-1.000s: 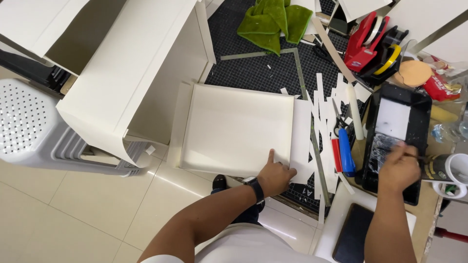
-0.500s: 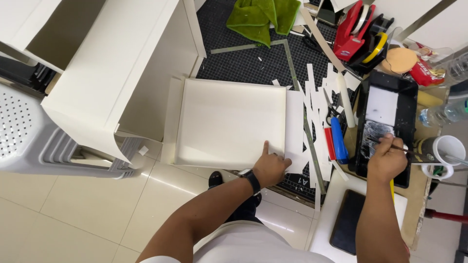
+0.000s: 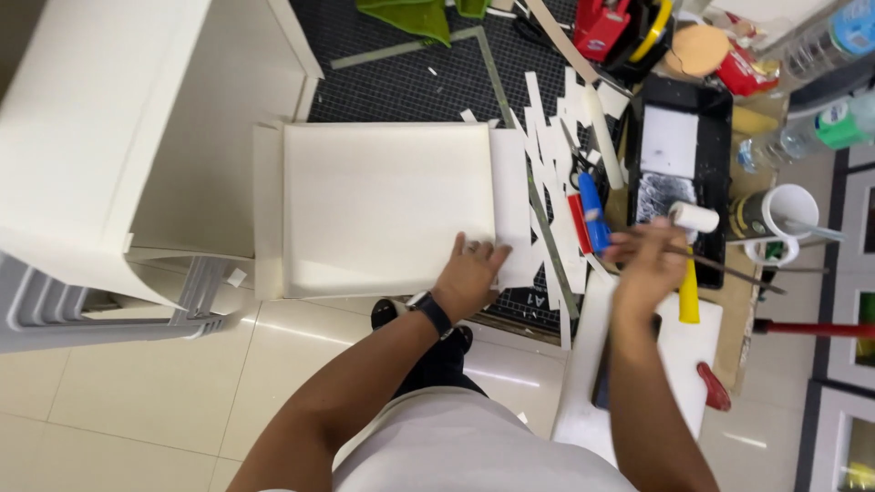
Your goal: Assembling and trimming a white cardboard box using scissors and other craft tools.
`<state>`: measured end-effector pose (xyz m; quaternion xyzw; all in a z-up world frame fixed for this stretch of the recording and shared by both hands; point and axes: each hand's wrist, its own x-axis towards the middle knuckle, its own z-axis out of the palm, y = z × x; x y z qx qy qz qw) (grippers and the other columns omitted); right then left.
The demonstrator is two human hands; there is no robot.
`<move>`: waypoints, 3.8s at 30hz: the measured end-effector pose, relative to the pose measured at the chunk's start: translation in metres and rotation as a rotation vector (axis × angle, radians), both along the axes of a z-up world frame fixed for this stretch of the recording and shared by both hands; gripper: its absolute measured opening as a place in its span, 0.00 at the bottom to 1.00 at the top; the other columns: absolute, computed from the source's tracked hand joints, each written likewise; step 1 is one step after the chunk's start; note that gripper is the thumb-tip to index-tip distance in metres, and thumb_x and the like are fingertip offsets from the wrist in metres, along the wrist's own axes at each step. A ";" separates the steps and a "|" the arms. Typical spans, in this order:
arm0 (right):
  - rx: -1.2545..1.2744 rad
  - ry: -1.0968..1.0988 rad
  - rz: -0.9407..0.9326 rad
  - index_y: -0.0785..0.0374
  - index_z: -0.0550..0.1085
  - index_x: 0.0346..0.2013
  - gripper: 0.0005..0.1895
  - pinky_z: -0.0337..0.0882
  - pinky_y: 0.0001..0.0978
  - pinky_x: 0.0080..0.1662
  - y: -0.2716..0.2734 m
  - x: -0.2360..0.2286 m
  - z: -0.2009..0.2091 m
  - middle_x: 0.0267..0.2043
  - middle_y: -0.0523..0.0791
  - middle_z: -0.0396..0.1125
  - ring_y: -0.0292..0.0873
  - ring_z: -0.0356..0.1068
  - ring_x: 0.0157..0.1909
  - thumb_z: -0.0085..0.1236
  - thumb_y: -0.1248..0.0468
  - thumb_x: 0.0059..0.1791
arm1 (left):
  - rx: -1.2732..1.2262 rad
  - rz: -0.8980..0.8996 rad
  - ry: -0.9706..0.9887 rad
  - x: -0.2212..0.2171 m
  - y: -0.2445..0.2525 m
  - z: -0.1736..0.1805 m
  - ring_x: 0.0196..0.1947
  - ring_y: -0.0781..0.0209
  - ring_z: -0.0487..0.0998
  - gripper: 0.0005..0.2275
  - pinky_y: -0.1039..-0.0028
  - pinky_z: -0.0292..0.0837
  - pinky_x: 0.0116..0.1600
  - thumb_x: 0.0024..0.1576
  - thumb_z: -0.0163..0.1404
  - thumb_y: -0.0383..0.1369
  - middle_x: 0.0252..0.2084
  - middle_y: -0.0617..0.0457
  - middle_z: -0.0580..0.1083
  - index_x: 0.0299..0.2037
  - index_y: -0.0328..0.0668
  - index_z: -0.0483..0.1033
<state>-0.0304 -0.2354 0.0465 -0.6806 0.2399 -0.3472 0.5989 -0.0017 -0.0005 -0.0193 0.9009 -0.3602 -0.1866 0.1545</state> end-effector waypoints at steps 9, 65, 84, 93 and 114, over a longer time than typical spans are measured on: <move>0.081 0.250 0.208 0.62 0.71 0.29 0.18 0.68 0.23 0.19 0.085 -0.038 -0.053 0.20 0.50 0.71 0.37 0.68 0.17 0.50 0.57 0.60 | 0.008 0.163 0.038 -0.005 0.004 0.023 0.68 0.40 0.64 0.48 0.43 0.49 0.75 0.52 0.64 0.39 0.71 0.37 0.60 0.77 0.37 0.41; -0.881 0.323 0.103 0.60 0.70 0.32 0.19 0.68 0.47 0.30 -0.154 0.094 -0.066 0.21 0.54 0.67 0.60 0.71 0.26 0.57 0.54 0.63 | -0.056 0.119 0.240 -0.006 0.029 0.030 0.58 0.40 0.77 0.48 0.55 0.51 0.77 0.53 0.56 0.57 0.70 0.43 0.66 0.78 0.44 0.43; 0.282 0.199 0.122 0.60 0.70 0.26 0.18 0.76 0.27 0.16 0.069 0.151 -0.060 0.18 0.50 0.72 0.40 0.72 0.14 0.48 0.53 0.56 | 0.239 0.281 0.158 0.047 -0.021 0.064 0.60 0.40 0.76 0.35 0.37 0.41 0.74 0.58 0.49 0.43 0.80 0.45 0.47 0.75 0.44 0.52; 0.336 0.173 0.090 0.60 0.70 0.28 0.18 0.76 0.28 0.16 0.069 0.154 -0.071 0.18 0.51 0.72 0.41 0.72 0.14 0.49 0.52 0.55 | 0.238 0.244 0.154 0.049 -0.020 0.057 0.60 0.40 0.76 0.35 0.35 0.40 0.74 0.57 0.48 0.43 0.80 0.43 0.46 0.76 0.42 0.51; -0.006 -0.019 -0.176 0.58 0.73 0.31 0.18 0.75 0.28 0.14 -0.145 0.107 -0.017 0.21 0.53 0.75 0.42 0.75 0.15 0.50 0.49 0.55 | 0.048 0.223 -0.027 0.036 -0.038 0.029 0.47 0.51 0.83 0.25 0.55 0.66 0.63 0.61 0.45 0.35 0.55 0.48 0.76 0.69 0.41 0.65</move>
